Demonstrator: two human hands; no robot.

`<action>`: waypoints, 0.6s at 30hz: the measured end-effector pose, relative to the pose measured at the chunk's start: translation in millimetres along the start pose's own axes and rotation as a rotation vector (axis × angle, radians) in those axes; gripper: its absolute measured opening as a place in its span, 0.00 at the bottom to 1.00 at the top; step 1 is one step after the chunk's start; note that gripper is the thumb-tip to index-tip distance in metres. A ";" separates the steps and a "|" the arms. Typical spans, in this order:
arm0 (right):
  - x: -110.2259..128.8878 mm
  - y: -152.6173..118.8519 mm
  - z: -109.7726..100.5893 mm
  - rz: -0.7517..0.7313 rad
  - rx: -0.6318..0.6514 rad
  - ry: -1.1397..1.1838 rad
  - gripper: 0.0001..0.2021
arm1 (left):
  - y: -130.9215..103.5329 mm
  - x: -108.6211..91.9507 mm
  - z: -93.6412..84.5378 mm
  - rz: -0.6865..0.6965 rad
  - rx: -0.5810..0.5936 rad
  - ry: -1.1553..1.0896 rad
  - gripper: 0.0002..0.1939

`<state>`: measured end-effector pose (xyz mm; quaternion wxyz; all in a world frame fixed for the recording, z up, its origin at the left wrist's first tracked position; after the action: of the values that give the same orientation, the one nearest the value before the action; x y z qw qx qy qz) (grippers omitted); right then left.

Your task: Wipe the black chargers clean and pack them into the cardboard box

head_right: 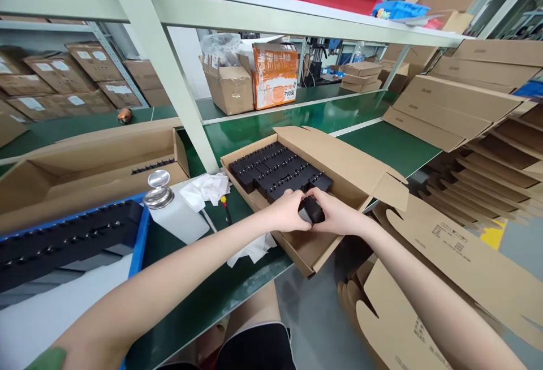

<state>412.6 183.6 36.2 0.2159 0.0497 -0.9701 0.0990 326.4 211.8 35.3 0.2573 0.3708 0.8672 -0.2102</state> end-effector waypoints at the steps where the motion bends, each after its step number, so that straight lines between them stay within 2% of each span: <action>1: -2.0 1.8 3.2 0.009 -0.010 -0.030 0.28 | -1.0 0.5 5.0 -0.005 0.019 0.037 0.22; 5: -9.2 11.3 8.9 0.055 -0.040 -0.164 0.28 | -2.2 -0.8 14.3 0.016 0.015 0.203 0.21; 11: -25.6 29.7 7.6 0.150 -0.124 -0.296 0.21 | 10.2 -10.7 10.6 0.159 -0.080 0.437 0.19; 15: -34.0 38.4 0.1 0.196 -0.248 -0.344 0.19 | 28.3 -15.0 7.2 0.291 -0.102 0.535 0.17; 18: -44.2 33.1 -13.0 0.218 -0.317 -0.353 0.17 | 42.0 -24.1 0.4 0.405 -0.150 0.582 0.17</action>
<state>453.2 221.1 23.1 0.0364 -0.0733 -0.9958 -0.0418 372.4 225.5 42.2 0.0626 0.5596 0.8261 0.0236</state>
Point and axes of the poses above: each hand's wrist, its own y-axis towards the middle knuckle, its own z-axis out of the palm, x = y × z, the point moved 10 cm from there along y, towards the middle knuckle, and after that the axes turned 9 degrees about z, right-handed, at the moved point
